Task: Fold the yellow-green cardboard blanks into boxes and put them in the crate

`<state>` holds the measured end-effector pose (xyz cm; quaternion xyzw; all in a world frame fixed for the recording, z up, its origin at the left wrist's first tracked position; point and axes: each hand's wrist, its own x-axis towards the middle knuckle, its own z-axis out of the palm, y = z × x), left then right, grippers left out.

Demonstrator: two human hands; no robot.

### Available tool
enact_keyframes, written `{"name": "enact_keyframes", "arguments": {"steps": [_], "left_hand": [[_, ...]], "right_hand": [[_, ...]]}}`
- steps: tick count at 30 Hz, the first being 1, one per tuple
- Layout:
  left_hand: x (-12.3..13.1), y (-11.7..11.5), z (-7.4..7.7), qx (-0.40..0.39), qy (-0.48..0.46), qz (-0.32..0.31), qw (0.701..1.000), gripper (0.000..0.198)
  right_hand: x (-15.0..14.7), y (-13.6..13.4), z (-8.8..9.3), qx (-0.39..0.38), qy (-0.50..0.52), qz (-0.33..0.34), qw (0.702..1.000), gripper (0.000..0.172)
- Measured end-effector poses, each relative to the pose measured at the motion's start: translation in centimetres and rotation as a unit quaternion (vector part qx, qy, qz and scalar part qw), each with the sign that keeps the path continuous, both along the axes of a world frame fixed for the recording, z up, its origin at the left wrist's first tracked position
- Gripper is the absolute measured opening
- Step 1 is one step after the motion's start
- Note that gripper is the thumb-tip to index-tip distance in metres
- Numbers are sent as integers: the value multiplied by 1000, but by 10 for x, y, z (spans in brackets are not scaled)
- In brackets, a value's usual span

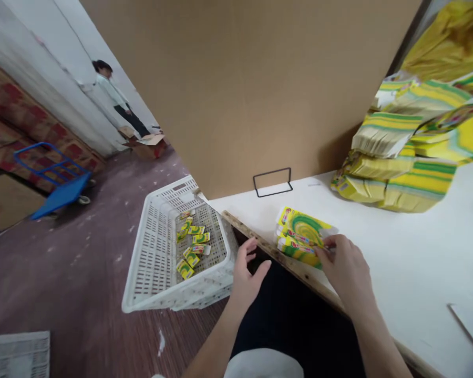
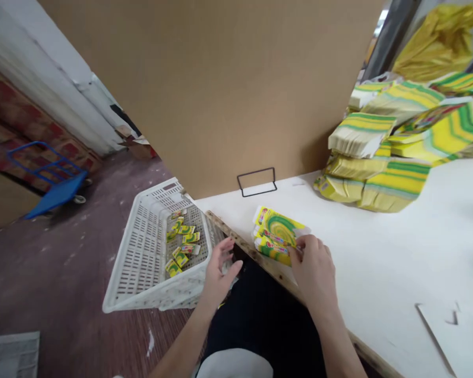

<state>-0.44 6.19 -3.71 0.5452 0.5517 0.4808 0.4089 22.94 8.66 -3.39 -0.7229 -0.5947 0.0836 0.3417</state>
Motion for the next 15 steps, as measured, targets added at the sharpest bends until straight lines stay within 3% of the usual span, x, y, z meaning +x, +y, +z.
{"name": "enact_keyframes", "arguments": {"steps": [4,6,8,11,13,15], "left_hand": [[16,-6,-1,4,-190,-27,981,74],[27,-8,0,16,-295,-31,955,90],[37,-9,6,17,-374,-31,927,95],[51,-11,22,12,-431,-64,900,83],[56,-9,33,26,-459,-69,885,70],[58,-6,41,34,-485,-25,874,60]], "right_hand": [[-9,-14,14,8,128,-14,992,22],[-17,-27,23,33,192,31,980,25],[-31,-40,30,41,237,122,963,19],[-56,-59,31,21,307,261,915,13],[-70,-67,27,18,354,289,889,13],[-79,-72,22,19,384,282,879,9]]}}
